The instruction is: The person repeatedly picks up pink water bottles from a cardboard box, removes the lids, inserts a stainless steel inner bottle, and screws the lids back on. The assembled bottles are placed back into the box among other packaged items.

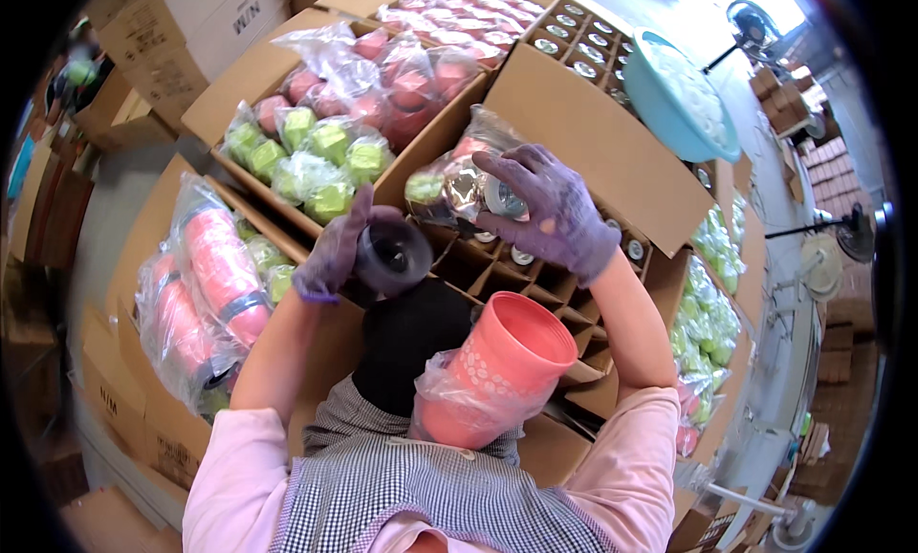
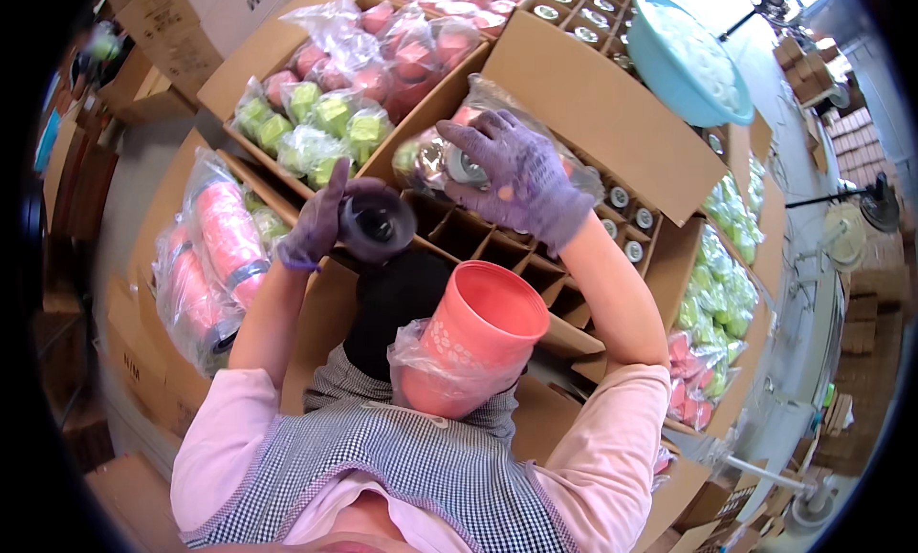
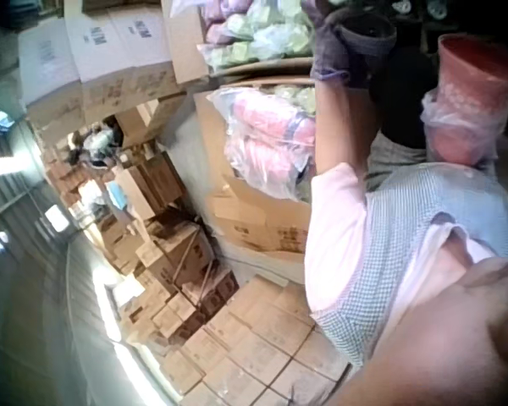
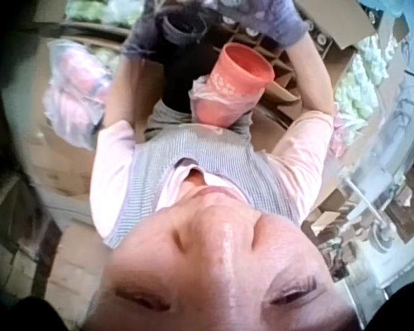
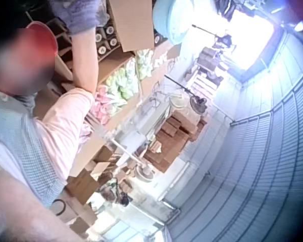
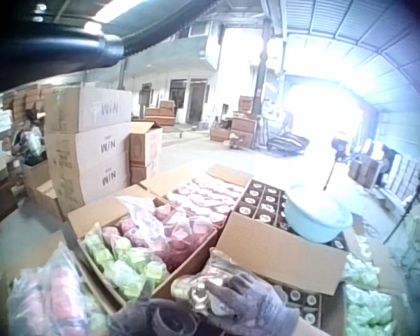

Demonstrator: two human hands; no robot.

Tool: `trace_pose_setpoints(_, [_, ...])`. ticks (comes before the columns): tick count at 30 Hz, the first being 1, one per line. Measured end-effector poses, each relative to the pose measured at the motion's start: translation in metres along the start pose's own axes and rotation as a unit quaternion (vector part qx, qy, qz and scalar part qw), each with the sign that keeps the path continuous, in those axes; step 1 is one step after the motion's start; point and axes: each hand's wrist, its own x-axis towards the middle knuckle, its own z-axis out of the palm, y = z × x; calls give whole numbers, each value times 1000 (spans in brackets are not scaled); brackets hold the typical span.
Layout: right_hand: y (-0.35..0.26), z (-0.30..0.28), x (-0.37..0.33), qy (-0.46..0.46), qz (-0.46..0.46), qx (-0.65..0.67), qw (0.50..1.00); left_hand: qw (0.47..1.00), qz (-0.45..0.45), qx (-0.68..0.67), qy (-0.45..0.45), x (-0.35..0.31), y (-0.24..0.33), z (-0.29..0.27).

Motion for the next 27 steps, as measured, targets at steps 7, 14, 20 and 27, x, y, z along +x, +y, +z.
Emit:
trace_pose_setpoints(7, [-61,-29,-38,40,-152,-316,936,904,-107,-303,-282,64,21,102])
trace_pose_setpoints(14, [-70,-42,-64,92,-158,-203,962,808,-118,-422,-394,70,5,159])
trace_pose_setpoints(20, [-71,-66,-86,79,-95,48,991,853,-58,-375,-358,55,8,173])
trace_pose_setpoints(27, [-37,-52,-130,361,257,461,769,926,183,113,-309,20,-7,153])
